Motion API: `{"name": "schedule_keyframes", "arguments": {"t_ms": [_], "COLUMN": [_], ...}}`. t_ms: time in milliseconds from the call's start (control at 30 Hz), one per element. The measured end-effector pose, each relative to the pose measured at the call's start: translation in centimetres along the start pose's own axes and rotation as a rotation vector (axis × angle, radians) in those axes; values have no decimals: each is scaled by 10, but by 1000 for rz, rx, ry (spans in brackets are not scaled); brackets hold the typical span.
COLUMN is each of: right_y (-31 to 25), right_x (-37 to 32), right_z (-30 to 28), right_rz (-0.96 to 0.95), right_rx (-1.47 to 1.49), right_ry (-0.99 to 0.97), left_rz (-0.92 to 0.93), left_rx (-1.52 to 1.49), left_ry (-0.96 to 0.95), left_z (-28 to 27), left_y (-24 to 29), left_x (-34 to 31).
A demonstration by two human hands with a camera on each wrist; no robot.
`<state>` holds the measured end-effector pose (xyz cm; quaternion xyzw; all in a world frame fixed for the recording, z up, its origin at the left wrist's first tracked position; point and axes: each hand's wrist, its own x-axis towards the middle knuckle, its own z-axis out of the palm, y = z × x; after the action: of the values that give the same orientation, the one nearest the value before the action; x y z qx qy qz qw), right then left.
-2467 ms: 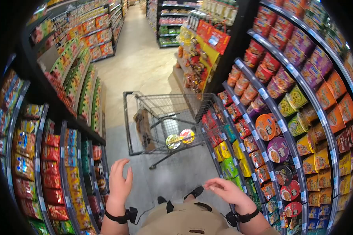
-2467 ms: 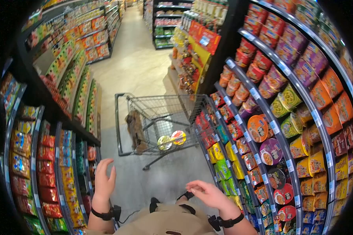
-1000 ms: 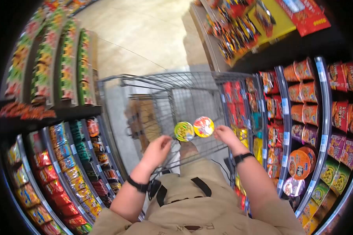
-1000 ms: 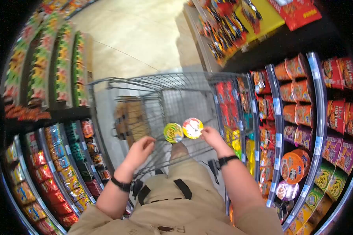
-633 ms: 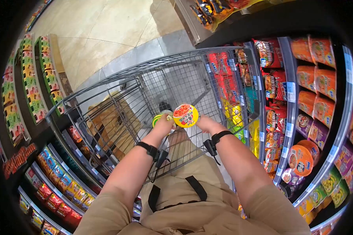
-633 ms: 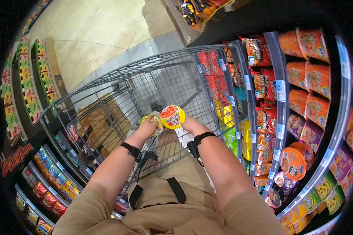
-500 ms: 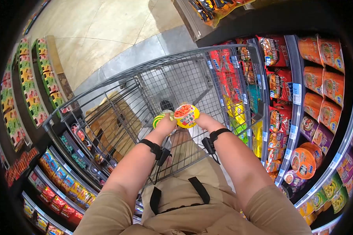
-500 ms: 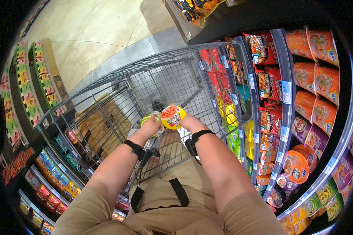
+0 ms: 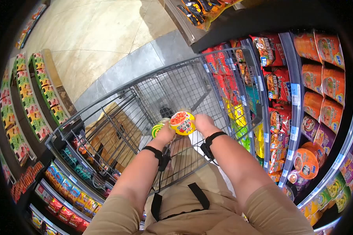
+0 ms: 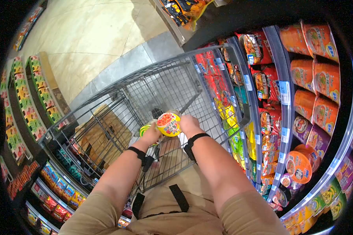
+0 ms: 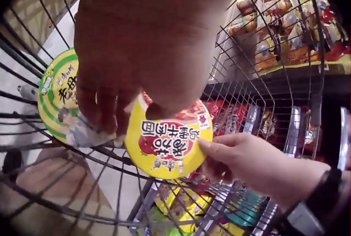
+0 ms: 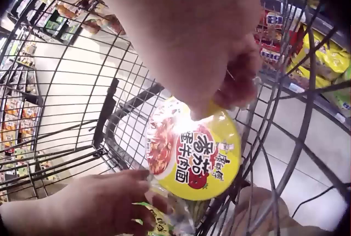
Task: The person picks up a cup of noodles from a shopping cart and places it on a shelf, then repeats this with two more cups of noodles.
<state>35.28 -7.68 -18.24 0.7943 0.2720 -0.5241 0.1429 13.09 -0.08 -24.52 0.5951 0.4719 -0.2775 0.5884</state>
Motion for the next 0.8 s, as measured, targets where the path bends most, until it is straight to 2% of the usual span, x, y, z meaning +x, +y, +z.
{"name": "schedule_keyframes", "arguments": {"t_ms": [33,100,233,267,333,367,400,433,467,500,533,567,633,700,733,800], "right_y": [2,5,13,16,23,26,27,23,21,15,8,0,-20,-42,-55,-82], "right_x": [-1,-5,-27,-34,-46,-53,-62,-75,-90,-106,-121,-138,-172,-208,-232,-280], "right_z": [-3,-15,-30,-38,-48,-52,-56,-62,-67,-70,-69,-67,-59,-47,-40,-25], "right_rz": [-55,-115,-250,-278,-367,-380,-375,-369,-358,-371,-340,-310,-360,-368,-394,-432], "right_rx": [-23,-59,25,151,388,384,542,700,767,761,859,953,986,1185,1169,1234], "right_ry": [16,48,138,97,85,97,47,-6,-75,-59,-133,-210,-233,-416,-411,-548], "left_rz": [1,-17,104,50,119,178,179,189,337,487,483,500,703,730,755,777], "left_rx": [2,88,31,-157,-204,-255,-290,-288,-220,-148,-166,-166,-54,-163,-201,-211], "left_ry": [-10,-241,-218,-227,-200,-188,-256,-245,-240,-232,-275,-257,-172,-108,-16,191], "left_z": [-6,-24,-31,-33,-57,-68,-78,-86,-96,-103,-118,-125,-136,-137,-138,-142], "left_y": [12,43,38,32,50,57,56,44,32,26,38,41,38,33,34,37], "left_x": [-7,-23,-37,-45,-83,-99,-108,-117,-128,-136,-162,-181,-216,-257,-282,-335]}}
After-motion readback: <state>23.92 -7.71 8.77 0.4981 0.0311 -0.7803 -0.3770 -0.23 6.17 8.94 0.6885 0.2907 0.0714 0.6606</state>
